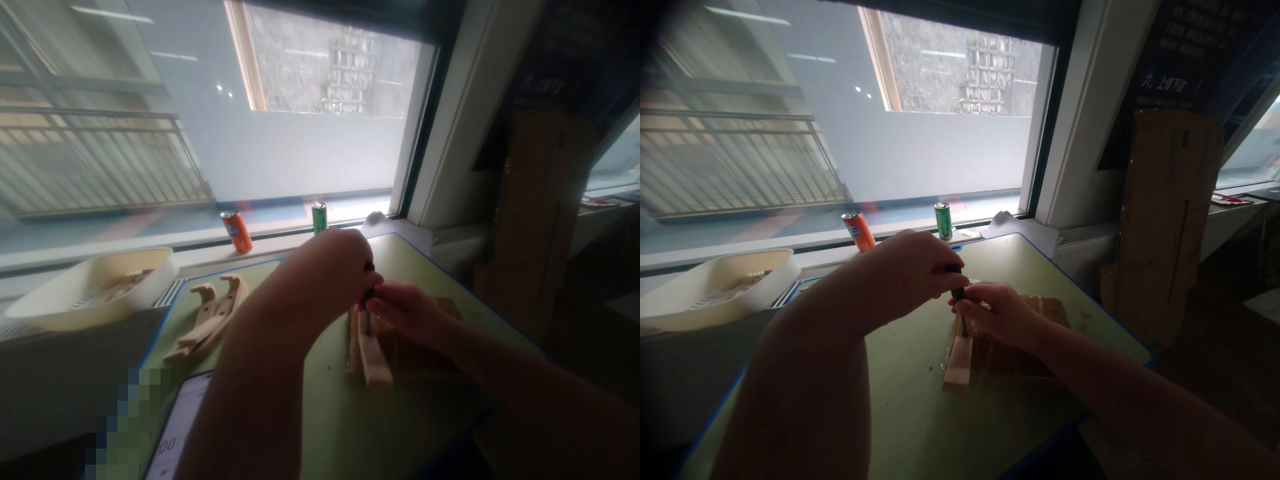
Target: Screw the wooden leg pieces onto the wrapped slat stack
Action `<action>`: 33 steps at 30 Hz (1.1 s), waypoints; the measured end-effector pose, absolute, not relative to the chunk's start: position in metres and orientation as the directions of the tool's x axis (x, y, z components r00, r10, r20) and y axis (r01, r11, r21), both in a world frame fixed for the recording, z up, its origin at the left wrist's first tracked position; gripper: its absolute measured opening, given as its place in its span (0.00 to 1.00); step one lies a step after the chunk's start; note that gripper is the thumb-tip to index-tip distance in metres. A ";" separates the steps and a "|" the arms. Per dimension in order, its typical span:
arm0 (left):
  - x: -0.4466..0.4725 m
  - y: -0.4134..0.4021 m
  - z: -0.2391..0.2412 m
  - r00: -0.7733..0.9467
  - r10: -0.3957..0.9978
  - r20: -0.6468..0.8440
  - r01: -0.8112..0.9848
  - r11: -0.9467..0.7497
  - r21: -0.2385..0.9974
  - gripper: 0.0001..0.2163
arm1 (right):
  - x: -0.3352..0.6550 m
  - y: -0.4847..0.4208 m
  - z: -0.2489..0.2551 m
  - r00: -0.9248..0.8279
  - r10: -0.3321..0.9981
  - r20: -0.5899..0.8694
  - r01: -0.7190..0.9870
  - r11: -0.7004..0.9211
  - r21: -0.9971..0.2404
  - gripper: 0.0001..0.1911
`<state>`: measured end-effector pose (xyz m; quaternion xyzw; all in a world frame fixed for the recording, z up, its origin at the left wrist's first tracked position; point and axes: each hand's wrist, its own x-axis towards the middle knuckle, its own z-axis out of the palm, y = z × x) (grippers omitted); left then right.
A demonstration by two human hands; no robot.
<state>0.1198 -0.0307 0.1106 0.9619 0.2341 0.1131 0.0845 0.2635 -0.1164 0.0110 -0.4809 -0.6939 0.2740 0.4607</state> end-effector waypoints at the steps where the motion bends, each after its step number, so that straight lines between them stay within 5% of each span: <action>1: 0.118 -0.031 0.109 0.866 0.455 0.209 0.415 -0.886 0.206 0.15 | 0.263 -0.117 0.011 -0.095 0.926 0.367 0.421 0.371 -0.828 0.10; 6: 0.116 -0.039 0.109 0.824 0.507 0.252 0.492 -0.862 0.124 0.19 | 0.264 -0.118 0.011 -0.031 0.932 0.362 0.485 0.331 -0.809 0.09; 14: 0.123 -0.036 0.103 0.928 0.368 0.059 0.350 -0.915 0.198 0.09 | 0.267 -0.114 -0.004 0.039 0.854 0.519 0.629 0.382 -0.677 0.10; 19: 0.123 -0.030 0.108 0.924 0.382 -0.036 0.376 -0.883 0.280 0.14 | 0.265 -0.116 0.004 -0.033 0.885 0.465 0.474 0.423 -0.772 0.10; 26: 0.120 -0.030 0.111 0.924 0.383 0.000 0.375 -0.906 0.195 0.17 | 0.262 -0.116 0.006 -0.053 0.933 0.356 0.315 0.354 -0.881 0.08; 33: 0.115 -0.043 0.112 0.887 0.462 0.008 0.453 -0.873 0.179 0.13 | 0.261 -0.120 0.005 -0.098 0.922 0.374 0.425 0.379 -0.822 0.08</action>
